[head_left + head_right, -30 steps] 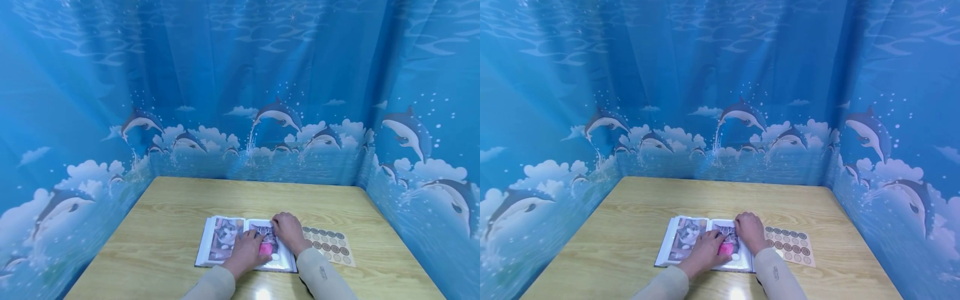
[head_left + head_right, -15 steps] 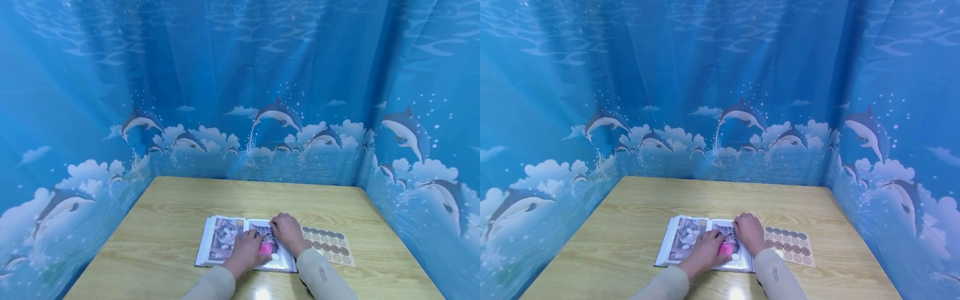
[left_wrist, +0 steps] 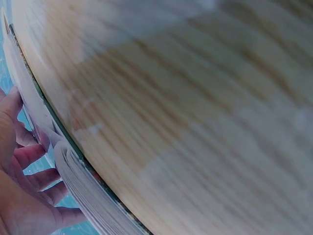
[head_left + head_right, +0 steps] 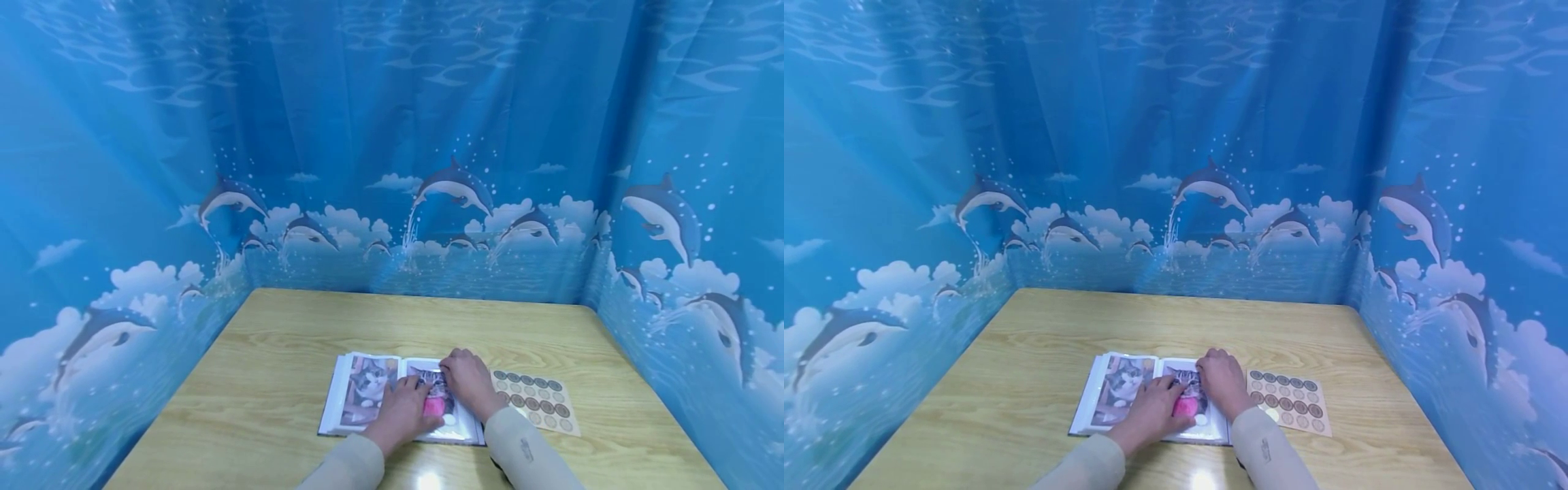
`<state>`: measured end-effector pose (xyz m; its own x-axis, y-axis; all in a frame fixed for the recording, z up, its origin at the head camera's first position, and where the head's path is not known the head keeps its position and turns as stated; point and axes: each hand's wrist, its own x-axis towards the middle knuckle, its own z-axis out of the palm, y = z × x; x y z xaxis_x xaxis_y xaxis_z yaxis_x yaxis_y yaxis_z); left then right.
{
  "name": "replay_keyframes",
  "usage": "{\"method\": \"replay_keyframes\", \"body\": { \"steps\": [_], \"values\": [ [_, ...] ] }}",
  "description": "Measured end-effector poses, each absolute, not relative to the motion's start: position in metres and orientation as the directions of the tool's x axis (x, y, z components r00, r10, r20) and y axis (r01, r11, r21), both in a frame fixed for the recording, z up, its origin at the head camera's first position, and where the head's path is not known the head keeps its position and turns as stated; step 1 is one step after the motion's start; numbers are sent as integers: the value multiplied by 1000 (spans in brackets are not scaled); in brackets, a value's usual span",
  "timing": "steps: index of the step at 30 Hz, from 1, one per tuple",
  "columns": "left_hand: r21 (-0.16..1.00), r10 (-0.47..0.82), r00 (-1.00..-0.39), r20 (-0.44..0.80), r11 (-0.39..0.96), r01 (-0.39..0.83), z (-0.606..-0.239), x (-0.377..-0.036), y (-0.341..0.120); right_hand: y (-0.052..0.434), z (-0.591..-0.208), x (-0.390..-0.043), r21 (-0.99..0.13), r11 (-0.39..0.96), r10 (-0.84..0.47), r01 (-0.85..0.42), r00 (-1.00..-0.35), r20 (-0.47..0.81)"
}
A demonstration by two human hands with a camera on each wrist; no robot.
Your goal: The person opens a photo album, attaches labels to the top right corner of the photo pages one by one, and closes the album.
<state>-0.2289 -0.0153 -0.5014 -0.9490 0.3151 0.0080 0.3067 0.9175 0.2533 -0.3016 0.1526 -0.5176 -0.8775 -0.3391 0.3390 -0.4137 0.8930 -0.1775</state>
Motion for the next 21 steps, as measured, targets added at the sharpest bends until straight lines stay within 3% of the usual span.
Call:
{"method": "replay_keyframes", "body": {
  "steps": [21],
  "values": [
    [265, 308, -951, -8, 918, 295, -502, -229, -15, 158, -515, -284, -32, 869, -476, -495, -851, 223]
  ]
}}
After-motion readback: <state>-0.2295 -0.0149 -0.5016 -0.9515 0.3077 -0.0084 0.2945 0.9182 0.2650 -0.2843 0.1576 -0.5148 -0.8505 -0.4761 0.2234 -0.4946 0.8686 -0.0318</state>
